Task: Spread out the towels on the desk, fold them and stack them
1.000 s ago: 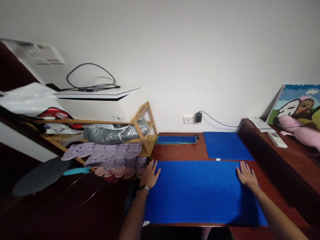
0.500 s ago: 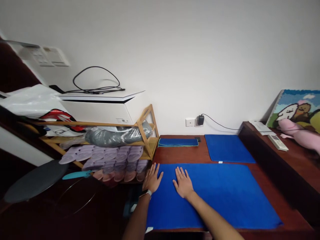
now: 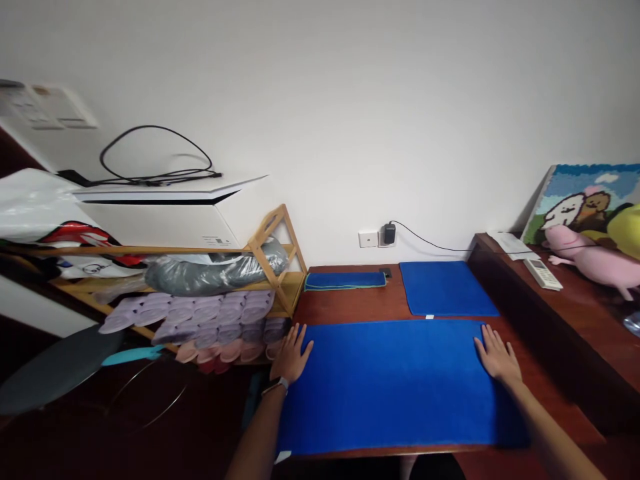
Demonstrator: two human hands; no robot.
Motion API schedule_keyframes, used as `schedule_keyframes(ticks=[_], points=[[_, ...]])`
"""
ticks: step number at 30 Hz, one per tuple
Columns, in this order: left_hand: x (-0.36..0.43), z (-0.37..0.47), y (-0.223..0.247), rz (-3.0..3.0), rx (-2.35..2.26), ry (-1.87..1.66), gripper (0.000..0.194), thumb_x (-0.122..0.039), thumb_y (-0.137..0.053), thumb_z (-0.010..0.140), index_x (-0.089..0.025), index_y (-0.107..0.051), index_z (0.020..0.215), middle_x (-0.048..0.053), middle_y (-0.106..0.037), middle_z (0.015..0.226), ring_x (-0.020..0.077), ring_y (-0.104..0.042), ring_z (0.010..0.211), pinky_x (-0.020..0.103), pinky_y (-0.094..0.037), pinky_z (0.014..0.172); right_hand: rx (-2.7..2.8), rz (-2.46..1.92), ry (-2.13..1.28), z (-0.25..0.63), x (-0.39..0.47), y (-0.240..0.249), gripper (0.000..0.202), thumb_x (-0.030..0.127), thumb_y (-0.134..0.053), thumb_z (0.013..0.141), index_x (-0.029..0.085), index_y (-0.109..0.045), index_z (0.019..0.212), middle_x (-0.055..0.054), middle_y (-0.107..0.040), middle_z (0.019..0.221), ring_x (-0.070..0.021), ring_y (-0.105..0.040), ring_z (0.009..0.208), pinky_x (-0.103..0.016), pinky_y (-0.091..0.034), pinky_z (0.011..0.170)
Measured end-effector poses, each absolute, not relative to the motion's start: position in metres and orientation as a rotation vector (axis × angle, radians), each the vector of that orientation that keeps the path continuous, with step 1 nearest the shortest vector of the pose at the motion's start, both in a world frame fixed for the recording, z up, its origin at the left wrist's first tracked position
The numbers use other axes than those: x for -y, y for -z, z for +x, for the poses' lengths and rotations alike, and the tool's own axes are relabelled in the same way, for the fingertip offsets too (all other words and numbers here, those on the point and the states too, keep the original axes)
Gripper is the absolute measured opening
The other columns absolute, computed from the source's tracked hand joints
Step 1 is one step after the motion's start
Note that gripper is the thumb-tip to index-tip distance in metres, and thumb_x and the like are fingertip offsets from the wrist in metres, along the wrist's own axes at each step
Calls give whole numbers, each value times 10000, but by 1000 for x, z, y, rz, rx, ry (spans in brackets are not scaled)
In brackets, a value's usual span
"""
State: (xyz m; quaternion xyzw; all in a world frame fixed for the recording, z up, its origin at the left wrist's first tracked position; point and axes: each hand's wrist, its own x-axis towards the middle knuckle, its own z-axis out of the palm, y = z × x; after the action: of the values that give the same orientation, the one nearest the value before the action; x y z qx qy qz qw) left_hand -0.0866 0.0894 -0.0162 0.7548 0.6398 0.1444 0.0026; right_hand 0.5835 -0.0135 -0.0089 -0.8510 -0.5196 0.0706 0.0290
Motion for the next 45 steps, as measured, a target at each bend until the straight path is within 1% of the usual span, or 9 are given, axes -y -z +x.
schedule_keyframes(ticks=[7, 11, 14, 18, 25, 30, 36, 39, 45], points=[[-93, -84, -5, 2244, -1941, -440, 720, -628, -402, 1006, -200, -437, 1583, 164, -405, 1669, 336, -349, 1554, 553, -350, 1218, 1579, -2631, -309, 578, 10, -5, 821, 579, -86, 994, 140, -180, 1682, -70, -175, 1753, -260, -151, 1616, -541, -125, 1300], [-90, -86, -36, 2184, -1957, -581, 642, -544, -384, 1034, -202, -450, 1574, 153, -389, 1681, 327, -300, 1576, 561, -337, 1230, 1612, -2500, -149, 536, 27, -28, 803, 541, -94, 1018, 87, -251, 1661, -98, -221, 1740, -289, -158, 1613, -521, -154, 1301], [-63, -79, -49, 2279, -1869, -779, 547, -447, -394, 1049, -229, -504, 1539, 120, -461, 1642, 296, -383, 1538, 535, -361, 1236, 1800, -2208, -27, 458, 53, -39, 753, 503, -101, 1050, 91, -323, 1640, -110, -297, 1714, -288, -170, 1611, -508, -151, 1305], [7, -55, -42, 2535, -1591, -633, 439, -411, -418, 1061, -306, -620, 1436, 43, -529, 1598, 253, -466, 1486, 490, -380, 1245, 2072, -1856, -222, 314, 82, -50, 651, 462, -158, 1084, 187, -303, 1656, -43, -307, 1709, -252, -205, 1603, -498, -171, 1311], [74, -52, -16, 2568, -1723, -413, 532, -459, -400, 1073, -339, -431, 1591, 51, -416, 1676, 283, -357, 1554, 565, -315, 1264, 2276, -1648, -589, 171, 86, -52, 665, 490, -229, 1081, 195, -185, 1675, -48, -180, 1731, -270, -135, 1616, -530, -136, 1312], [71, -57, -18, 2545, -1716, -348, 556, -515, -378, 1079, -400, -335, 1621, 16, -362, 1702, 270, -330, 1568, 562, -293, 1269, 2238, -1807, -503, 239, 92, -40, 698, 561, -206, 1069, 206, -213, 1670, -58, -195, 1727, -265, -159, 1613, -535, -107, 1309], [69, -55, -16, 2526, -1749, -357, 548, -514, -383, 1079, -411, -341, 1615, 9, -356, 1704, 267, -322, 1571, 566, -271, 1274, 1973, -2290, -164, 450, 121, -6, 716, 561, -170, 1037, 233, -271, 1665, -24, -277, 1719, -269, -181, 1608, -541, -109, 1298], [67, -56, -14, 2535, -1760, -352, 544, -499, -391, 1078, -418, -342, 1613, 2, -360, 1703, 264, -328, 1568, 559, -282, 1269, 1832, -2454, -122, 541, 137, 11, 737, 539, -170, 1011, 220, -277, 1667, -38, -283, 1722, -275, -206, 1602, -534, -182, 1282], [59, -61, -14, 2523, -1749, -255, 541, -489, -400, 1071, -407, -369, 1605, 12, -367, 1698, 279, -325, 1569, 578, -295, 1257, 1788, -2489, -114, 592, 151, 22, 774, 516, -137, 988, 170, -261, 1669, -64, -270, 1725, -272, -218, 1599, -533, -203, 1277]])
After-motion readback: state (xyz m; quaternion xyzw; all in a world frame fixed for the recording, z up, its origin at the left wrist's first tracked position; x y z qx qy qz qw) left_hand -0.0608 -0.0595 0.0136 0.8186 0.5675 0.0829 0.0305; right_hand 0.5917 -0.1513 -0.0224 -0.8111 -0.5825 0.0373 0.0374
